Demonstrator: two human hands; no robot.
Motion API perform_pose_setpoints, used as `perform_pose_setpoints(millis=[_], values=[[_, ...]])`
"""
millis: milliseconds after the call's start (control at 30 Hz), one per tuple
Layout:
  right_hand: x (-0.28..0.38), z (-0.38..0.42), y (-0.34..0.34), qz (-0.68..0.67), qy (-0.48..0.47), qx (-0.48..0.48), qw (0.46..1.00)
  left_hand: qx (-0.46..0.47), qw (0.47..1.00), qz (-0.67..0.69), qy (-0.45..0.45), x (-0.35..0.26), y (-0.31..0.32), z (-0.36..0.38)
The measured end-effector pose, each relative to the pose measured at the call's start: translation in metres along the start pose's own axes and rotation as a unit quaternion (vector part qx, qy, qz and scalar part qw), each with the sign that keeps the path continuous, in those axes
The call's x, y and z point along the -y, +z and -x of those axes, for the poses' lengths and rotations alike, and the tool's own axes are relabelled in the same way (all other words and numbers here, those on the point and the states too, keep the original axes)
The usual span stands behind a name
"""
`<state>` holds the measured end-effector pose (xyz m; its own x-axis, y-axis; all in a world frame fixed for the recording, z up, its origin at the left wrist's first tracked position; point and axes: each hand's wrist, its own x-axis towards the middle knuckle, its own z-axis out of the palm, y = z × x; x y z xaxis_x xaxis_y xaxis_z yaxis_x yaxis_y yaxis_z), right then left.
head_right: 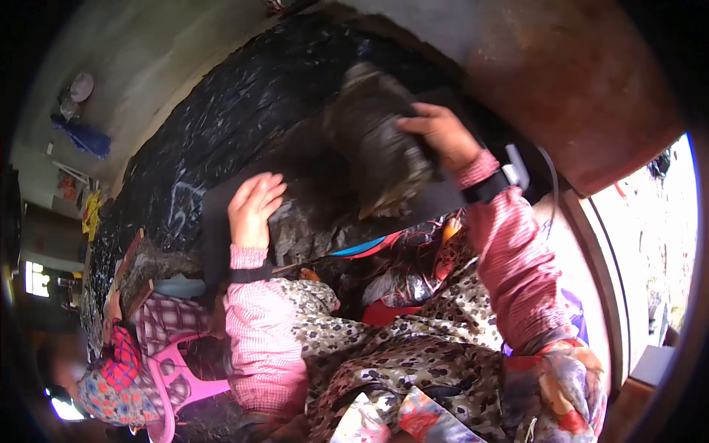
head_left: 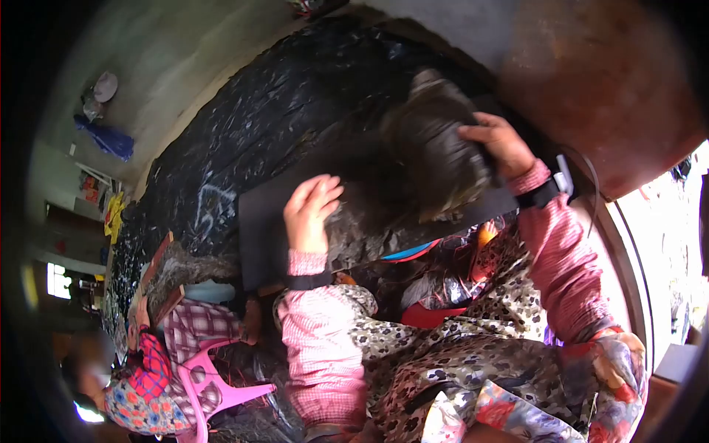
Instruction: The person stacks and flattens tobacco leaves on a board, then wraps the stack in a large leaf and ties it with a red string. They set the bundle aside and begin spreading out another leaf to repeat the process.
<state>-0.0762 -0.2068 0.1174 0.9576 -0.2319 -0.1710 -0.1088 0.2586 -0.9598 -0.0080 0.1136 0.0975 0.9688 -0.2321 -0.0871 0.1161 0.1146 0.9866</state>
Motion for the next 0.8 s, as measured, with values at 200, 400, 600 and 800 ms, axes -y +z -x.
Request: perform_pose_setpoints(millis=[200, 400, 600, 800], values=[[-0.057, -0.019, -0.195, 0.08, 0.027, -0.136, 0.987, -0.134, 0.947, -0.286, 0.056, 0.114, -0.083, -0.022], [-0.086, -0.011, -0.171, 0.467, -0.27, -0.314, 0.781, -0.174, 0.808, -0.545, 0.14, 0.096, -0.058, -0.004], [-0.073, 0.009, -0.08, 0.437, -0.31, -0.181, 0.825, 0.108, 0.899, -0.387, 0.172, 0.04, 0.077, 0.009], [-0.057, 0.01, -0.108, 0.373, -0.294, -0.249, 0.844, 0.087, 0.865, -0.451, 0.203, 0.042, 0.077, -0.011]])
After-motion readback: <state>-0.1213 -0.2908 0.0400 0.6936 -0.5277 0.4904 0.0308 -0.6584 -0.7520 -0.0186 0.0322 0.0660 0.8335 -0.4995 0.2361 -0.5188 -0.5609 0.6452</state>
